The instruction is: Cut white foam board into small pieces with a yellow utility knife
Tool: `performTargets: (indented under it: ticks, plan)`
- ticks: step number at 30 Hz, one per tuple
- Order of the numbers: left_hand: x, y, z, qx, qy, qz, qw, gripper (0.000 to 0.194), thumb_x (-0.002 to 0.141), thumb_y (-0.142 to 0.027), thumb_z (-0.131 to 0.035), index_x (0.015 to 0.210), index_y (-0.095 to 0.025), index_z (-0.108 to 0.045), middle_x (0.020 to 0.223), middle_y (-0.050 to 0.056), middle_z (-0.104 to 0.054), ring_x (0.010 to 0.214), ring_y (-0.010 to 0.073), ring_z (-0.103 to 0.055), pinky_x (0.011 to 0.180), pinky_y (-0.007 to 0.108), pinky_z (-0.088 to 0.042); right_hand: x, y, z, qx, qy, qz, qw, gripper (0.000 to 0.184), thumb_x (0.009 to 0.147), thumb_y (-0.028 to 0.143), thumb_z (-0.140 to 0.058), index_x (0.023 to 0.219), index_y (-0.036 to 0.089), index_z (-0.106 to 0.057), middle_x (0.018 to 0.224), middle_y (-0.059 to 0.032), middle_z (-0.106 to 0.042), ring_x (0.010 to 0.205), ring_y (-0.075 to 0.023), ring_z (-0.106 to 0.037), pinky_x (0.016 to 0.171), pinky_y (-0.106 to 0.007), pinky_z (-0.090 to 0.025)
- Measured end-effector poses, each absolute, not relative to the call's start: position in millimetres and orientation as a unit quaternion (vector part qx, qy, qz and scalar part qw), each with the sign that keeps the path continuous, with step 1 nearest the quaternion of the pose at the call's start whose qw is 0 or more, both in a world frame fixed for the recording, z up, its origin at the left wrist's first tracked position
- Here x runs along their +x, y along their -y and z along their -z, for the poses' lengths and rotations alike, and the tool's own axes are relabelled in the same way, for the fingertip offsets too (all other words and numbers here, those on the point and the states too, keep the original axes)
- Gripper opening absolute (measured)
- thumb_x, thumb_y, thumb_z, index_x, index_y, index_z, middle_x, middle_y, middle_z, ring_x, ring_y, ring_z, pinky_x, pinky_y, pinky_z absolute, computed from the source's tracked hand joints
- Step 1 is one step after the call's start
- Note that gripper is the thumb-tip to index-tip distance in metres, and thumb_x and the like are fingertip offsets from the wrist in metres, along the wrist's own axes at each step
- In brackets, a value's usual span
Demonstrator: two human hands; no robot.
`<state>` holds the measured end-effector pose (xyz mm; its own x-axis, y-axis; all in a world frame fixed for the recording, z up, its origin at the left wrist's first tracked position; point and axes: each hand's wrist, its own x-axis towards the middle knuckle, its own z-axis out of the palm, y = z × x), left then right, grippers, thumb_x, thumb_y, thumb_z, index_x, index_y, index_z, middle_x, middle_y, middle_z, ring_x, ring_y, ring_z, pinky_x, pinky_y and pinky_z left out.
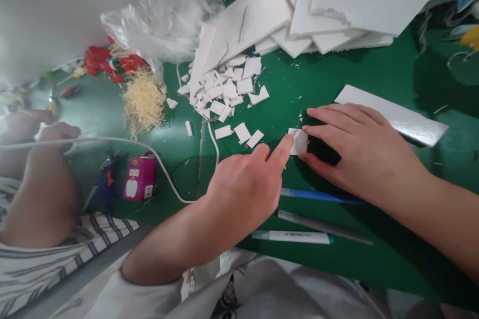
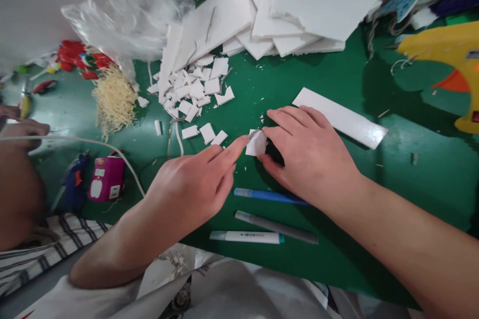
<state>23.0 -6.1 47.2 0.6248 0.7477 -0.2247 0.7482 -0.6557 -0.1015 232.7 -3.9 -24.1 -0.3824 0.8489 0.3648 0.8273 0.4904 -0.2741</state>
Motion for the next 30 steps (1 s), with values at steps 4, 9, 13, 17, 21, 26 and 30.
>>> performTargets:
  ticks: [4, 9, 13, 17, 21, 26, 30]
  plan:
    - [21, 8, -51, 0.898, -0.423, 0.124, -0.014, 0.06, 0.097, -0.011, -0.044, 0.155, -0.022, -0.057, 0.074, -0.002, -0.066, 0.05, 0.0163, -0.062, 0.043, 0.029, -0.037, 231, 4, 22, -0.505, 0.83, -0.025, 0.235, 0.026, 0.098, 0.031, -0.057, 0.104, 0.019, -0.079, 0.128, -0.016, -0.078, 0.119, -0.0357, -0.073, 0.101, -0.057, -0.058]
    - [19, 11, -51, 0.899, -0.42, 0.125, -0.014, 0.06, 0.095, -0.011, -0.049, 0.154, -0.02, -0.057, 0.075, -0.001, -0.068, 0.049, 0.0151, -0.061, 0.044, 0.028, -0.035, 234, 4, 22, -0.494, 0.84, -0.017, 0.224, 0.024, 0.096, 0.032, -0.059, 0.103, 0.019, -0.078, 0.128, -0.0159, -0.078, 0.119, -0.0347, -0.073, 0.098, -0.052, -0.059]
    - [18, 13, -49, 0.902, -0.414, 0.12, -0.025, 0.059, 0.095, -0.012, -0.049, 0.154, -0.018, -0.057, 0.074, -0.001, -0.068, 0.048, 0.0142, -0.06, 0.043, 0.027, -0.036, 233, 5, 24, -0.509, 0.83, -0.022, 0.229, 0.024, 0.097, 0.032, -0.057, 0.105, 0.022, -0.077, 0.13, -0.0133, -0.077, 0.121, -0.0333, -0.071, 0.1, -0.053, -0.057]
    - [18, 14, -49, 0.908, -0.402, 0.115, -0.042, 0.058, 0.095, -0.011, -0.05, 0.152, -0.017, -0.058, 0.072, -0.002, -0.067, 0.047, 0.0144, -0.059, 0.042, 0.028, -0.038, 233, 3, 25, -0.499, 0.833, -0.016, 0.238, 0.03, 0.097, 0.038, -0.059, 0.115, 0.02, -0.075, 0.128, -0.0135, -0.077, 0.12, -0.0329, -0.072, 0.101, -0.052, -0.057]
    - [18, 15, -49, 0.906, -0.403, 0.116, -0.055, 0.059, 0.094, -0.011, -0.051, 0.152, -0.018, -0.059, 0.072, -0.002, -0.066, 0.047, 0.0144, -0.058, 0.043, 0.028, -0.039, 235, 0, 26, -0.489, 0.841, -0.03, 0.229, 0.027, 0.098, 0.038, -0.059, 0.109, 0.023, -0.078, 0.13, -0.0111, -0.077, 0.121, -0.032, -0.072, 0.1, -0.052, -0.057]
    - [17, 17, -49, 0.908, -0.404, 0.09, -0.071, 0.058, 0.093, -0.009, -0.051, 0.148, -0.019, -0.064, 0.069, -0.002, -0.063, 0.045, 0.0147, -0.057, 0.042, 0.029, -0.038, 234, 2, 26, -0.509, 0.829, -0.046, 0.229, 0.028, 0.099, 0.038, -0.058, 0.107, 0.022, -0.08, 0.132, -0.0128, -0.076, 0.123, -0.0345, -0.07, 0.097, -0.053, -0.059]
    - [14, 21, -48, 0.912, -0.396, 0.064, -0.084, 0.056, 0.094, -0.008, -0.049, 0.145, -0.017, -0.067, 0.064, -0.002, -0.059, 0.043, 0.0146, -0.055, 0.041, 0.03, -0.037, 233, 3, 25, -0.504, 0.832, -0.042, 0.228, 0.027, 0.098, 0.036, -0.059, 0.107, 0.021, -0.079, 0.132, -0.0135, -0.077, 0.124, -0.0349, -0.071, 0.096, -0.053, -0.06]
